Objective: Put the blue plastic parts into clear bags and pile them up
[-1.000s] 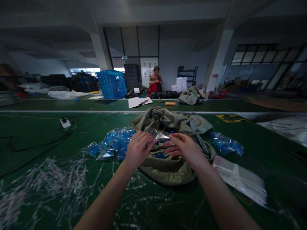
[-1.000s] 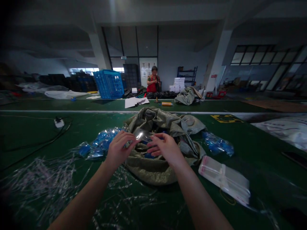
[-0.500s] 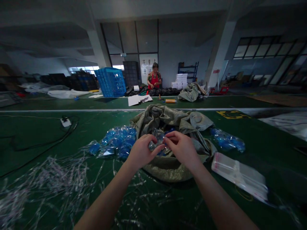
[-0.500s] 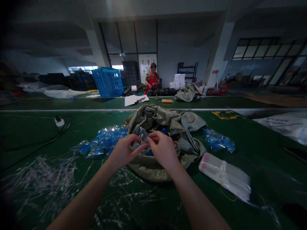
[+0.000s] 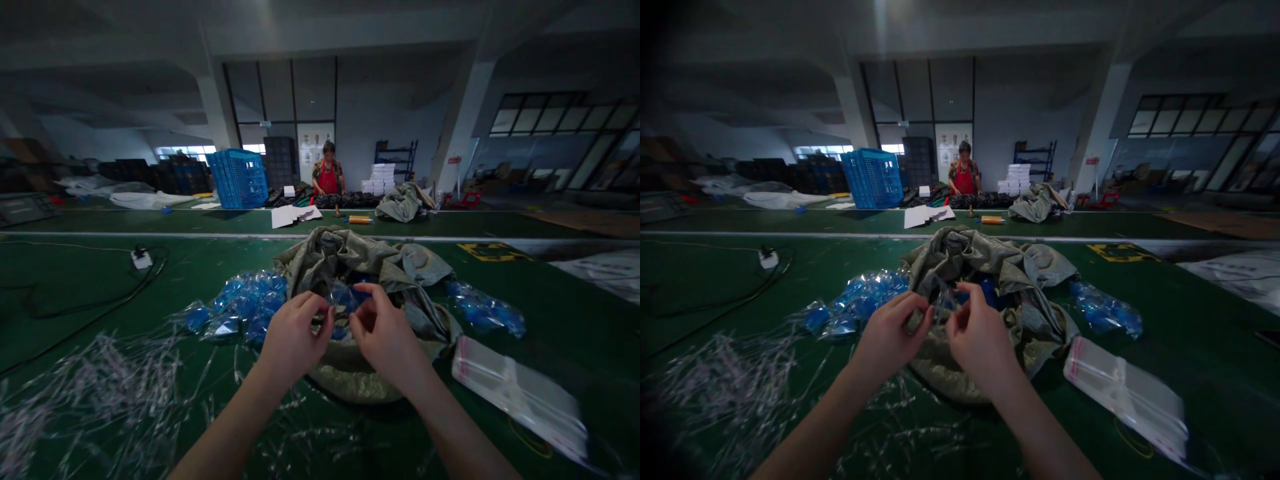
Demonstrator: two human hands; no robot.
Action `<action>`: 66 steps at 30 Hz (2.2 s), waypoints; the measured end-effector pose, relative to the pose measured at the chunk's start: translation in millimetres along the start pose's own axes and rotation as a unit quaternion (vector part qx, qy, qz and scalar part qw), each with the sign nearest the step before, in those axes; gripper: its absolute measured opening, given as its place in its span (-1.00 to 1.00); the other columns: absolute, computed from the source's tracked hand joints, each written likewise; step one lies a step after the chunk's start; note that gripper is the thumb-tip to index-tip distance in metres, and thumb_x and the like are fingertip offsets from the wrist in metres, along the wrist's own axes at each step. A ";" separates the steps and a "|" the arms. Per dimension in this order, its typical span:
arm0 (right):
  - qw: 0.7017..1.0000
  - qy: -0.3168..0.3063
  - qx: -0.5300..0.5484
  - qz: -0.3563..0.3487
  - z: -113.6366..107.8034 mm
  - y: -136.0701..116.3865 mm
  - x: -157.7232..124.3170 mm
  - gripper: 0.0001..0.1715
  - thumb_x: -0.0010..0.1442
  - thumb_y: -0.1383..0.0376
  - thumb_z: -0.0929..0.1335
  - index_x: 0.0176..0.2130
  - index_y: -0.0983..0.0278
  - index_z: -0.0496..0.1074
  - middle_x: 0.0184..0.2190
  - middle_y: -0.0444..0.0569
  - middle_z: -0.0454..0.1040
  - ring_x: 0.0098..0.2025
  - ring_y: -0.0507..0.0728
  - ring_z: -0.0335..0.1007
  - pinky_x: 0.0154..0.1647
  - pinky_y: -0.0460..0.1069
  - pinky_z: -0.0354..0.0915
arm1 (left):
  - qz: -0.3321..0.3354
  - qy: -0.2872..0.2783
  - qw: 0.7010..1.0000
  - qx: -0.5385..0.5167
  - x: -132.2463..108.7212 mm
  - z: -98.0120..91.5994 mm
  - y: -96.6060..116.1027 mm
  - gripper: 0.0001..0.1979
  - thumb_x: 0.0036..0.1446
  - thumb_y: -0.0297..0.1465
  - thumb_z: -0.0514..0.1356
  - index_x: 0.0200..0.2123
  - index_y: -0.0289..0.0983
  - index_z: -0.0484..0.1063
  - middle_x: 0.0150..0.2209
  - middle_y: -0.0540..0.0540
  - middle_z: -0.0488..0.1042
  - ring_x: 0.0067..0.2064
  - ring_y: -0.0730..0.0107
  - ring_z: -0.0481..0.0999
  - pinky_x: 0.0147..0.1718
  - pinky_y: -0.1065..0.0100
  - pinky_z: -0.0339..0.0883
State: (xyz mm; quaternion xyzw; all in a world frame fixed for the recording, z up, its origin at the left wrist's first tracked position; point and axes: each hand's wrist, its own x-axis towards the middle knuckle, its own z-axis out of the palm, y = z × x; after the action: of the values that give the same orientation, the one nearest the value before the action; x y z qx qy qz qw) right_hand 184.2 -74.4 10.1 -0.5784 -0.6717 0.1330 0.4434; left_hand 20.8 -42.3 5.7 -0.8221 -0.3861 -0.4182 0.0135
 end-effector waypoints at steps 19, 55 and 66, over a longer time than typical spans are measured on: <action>0.993 -0.111 0.002 0.043 48.0 76.8 31.5 -0.67 0.20 0.18 0.26 -0.11 0.30 0.41 -0.41 -0.04 0.49 -0.36 0.10 0.42 -0.32 -0.04 0.28 | -0.073 0.008 0.974 0.215 8.0 -14.2 -31.7 -0.83 0.18 -0.35 0.06 -0.45 -0.24 0.33 -0.42 -0.06 0.43 -0.43 0.39 0.41 -0.48 0.39 0.16; 0.971 -0.238 -0.019 -0.031 0.1 37.3 18.2 -0.69 0.08 0.19 0.37 -0.14 0.23 0.39 -0.34 -0.04 0.53 -0.32 0.15 0.46 -0.29 -0.01 0.31 | -0.197 -0.060 0.939 0.275 6.2 11.8 -31.9 -0.75 0.24 -0.29 -0.03 -0.31 -0.24 0.40 -0.33 -0.11 0.53 -0.38 0.28 0.52 -0.47 0.38 0.16; 0.970 -0.178 0.162 -0.039 -8.9 17.8 16.7 -0.49 0.10 0.08 0.40 0.03 0.18 0.43 -0.13 -0.01 0.49 -0.14 0.15 0.46 -0.13 0.05 0.39 | -0.169 -0.089 0.947 0.257 4.2 15.3 -23.8 -0.77 0.24 -0.31 -0.03 -0.31 -0.24 0.37 -0.30 -0.10 0.52 -0.34 0.25 0.53 -0.50 0.37 0.16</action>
State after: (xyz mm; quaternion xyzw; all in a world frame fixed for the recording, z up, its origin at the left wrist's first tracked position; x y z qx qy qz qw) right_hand 203.6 -57.2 10.3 -0.4392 -0.7316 0.3234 0.4090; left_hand 17.2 -17.7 -8.5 -0.7468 -0.6139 -0.2261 0.1193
